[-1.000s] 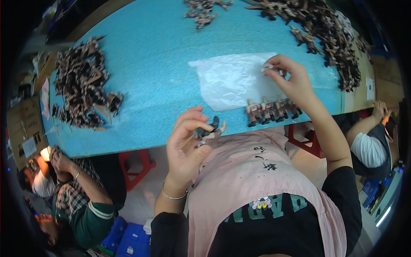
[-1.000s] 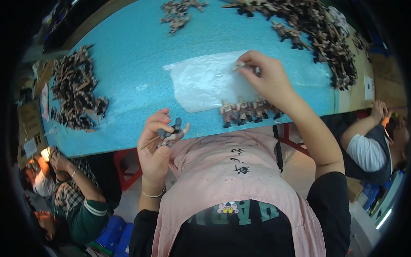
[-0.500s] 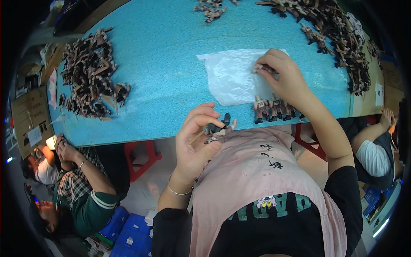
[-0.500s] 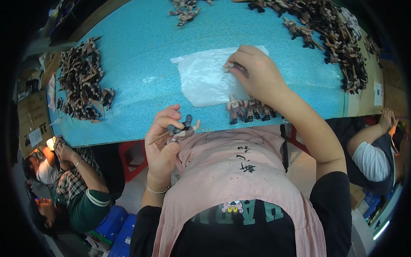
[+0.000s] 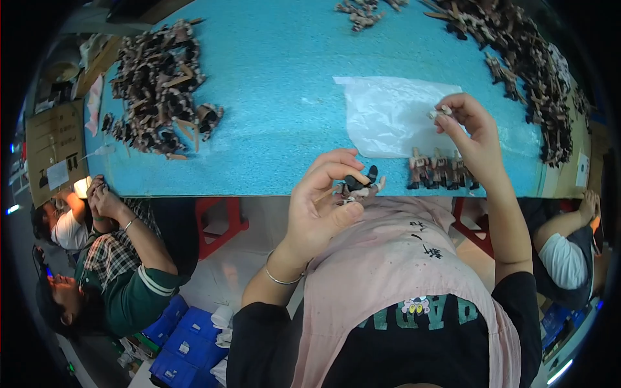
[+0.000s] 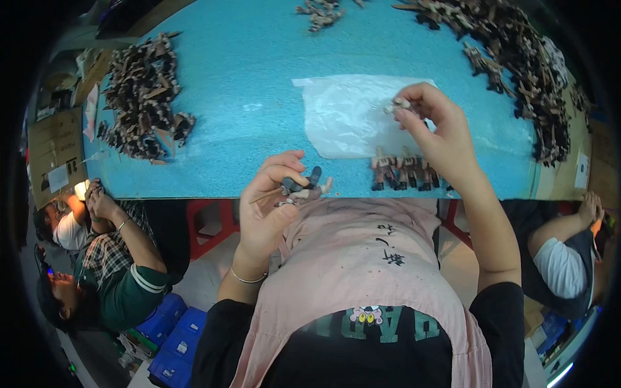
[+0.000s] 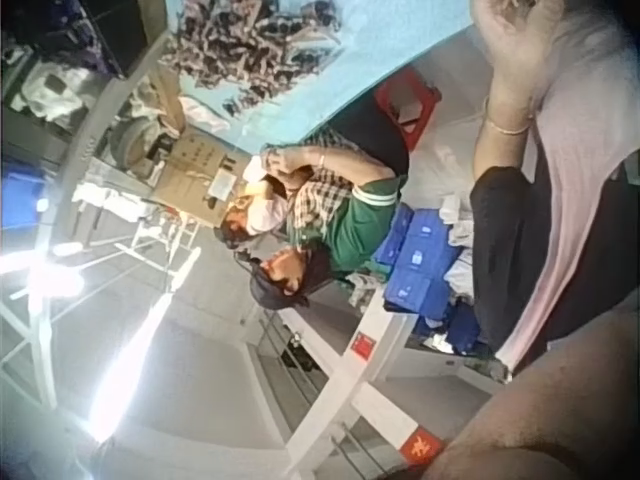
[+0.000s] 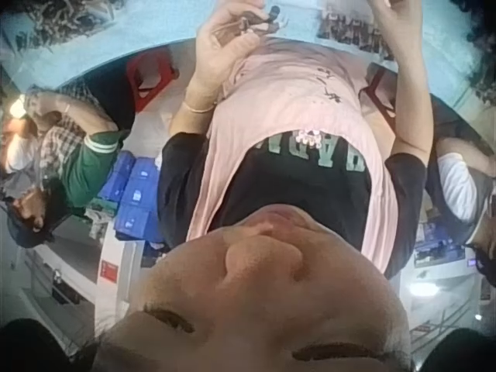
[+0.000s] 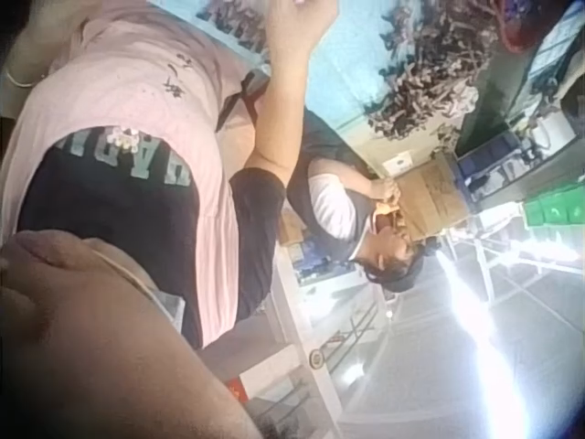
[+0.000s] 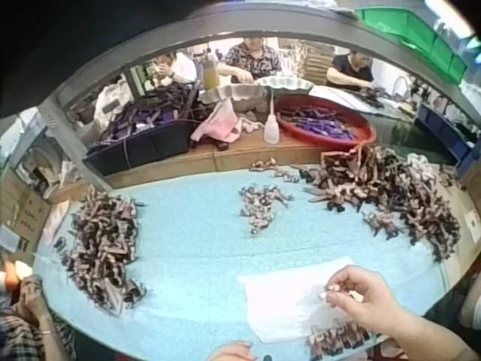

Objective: The person assembles miniature figurines by applying glue from a bottle onto the figure bodies and attaching small limbs and parts to them by hand.

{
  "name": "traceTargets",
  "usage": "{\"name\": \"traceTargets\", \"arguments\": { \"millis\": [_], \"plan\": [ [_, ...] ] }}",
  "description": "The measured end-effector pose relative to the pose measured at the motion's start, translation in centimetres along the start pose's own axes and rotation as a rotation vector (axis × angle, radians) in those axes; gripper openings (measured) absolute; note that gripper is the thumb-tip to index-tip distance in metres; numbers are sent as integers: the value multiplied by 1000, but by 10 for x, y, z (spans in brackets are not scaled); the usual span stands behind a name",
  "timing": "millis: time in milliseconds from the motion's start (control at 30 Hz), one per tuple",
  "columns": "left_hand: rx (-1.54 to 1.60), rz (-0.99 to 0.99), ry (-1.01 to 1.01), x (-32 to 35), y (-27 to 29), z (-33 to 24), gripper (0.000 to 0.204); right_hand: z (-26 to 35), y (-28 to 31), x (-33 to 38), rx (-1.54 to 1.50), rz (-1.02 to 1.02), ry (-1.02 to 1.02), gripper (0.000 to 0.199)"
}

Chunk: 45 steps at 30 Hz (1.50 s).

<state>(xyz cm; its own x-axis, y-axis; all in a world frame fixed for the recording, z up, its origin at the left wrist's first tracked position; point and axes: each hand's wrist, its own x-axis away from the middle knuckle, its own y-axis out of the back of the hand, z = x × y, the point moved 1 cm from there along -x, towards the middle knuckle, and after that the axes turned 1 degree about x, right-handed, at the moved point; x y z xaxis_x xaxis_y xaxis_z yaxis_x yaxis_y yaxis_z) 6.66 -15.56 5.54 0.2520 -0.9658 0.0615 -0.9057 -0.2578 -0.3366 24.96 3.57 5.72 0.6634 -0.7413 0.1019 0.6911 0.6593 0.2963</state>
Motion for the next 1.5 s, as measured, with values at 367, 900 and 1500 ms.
{"name": "traceTargets", "arguments": {
  "millis": [367,900,1500],
  "plan": [
    [-596,-630,-369,-30,105,-51,26,-21,8,17,-63,-78,-60,9],
    [-1180,-439,-548,-40,80,-32,39,-15,9,34,-160,-123,-111,16],
    [-979,273,-399,-28,-61,53,64,-10,19,71,-295,-63,-210,22]
  ]
}}
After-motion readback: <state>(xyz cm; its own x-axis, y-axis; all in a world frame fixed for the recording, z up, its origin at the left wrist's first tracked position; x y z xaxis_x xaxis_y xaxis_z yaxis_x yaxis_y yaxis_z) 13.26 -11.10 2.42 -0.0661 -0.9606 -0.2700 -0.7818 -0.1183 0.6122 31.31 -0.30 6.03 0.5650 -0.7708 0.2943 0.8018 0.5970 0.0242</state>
